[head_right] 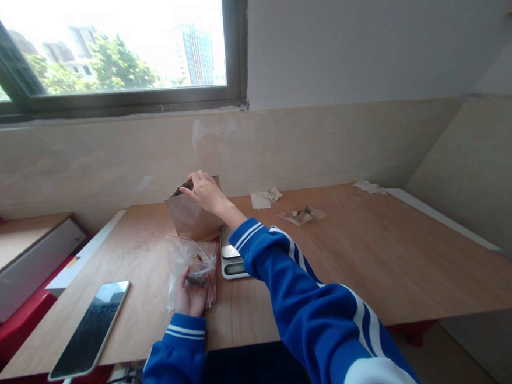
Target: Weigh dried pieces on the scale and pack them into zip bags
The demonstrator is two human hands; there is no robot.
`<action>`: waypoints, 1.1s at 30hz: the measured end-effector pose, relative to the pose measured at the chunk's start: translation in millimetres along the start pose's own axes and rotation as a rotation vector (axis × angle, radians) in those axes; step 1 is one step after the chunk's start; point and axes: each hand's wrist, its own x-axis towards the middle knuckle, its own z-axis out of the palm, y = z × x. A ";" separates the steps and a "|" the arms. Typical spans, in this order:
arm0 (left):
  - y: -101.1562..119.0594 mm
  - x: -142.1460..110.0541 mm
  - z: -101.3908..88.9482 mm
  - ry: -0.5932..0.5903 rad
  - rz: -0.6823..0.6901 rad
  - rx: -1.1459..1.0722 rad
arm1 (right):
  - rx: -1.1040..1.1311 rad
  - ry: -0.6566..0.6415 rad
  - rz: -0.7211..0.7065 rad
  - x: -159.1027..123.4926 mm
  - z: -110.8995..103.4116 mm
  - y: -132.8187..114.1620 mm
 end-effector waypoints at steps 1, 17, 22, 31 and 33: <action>0.6 -0.9 0.3 -0.006 -0.002 -0.010 | 0.021 0.031 0.008 -0.7 0.7 0.0; 1.7 -10.1 -3.3 -0.276 0.018 -0.062 | 0.144 0.219 0.265 1.6 -0.3 -4.5; 2.3 -13.6 -0.1 -0.262 -0.024 -0.064 | 0.113 0.269 0.330 5.5 0.3 -12.3; 1.8 -15.2 1.0 -0.225 0.040 -0.058 | 0.057 0.314 0.296 -6.5 -26.4 -28.1; 1.3 -14.5 -0.1 -0.214 0.052 -0.050 | 0.258 0.291 0.266 -12.7 -37.5 -34.6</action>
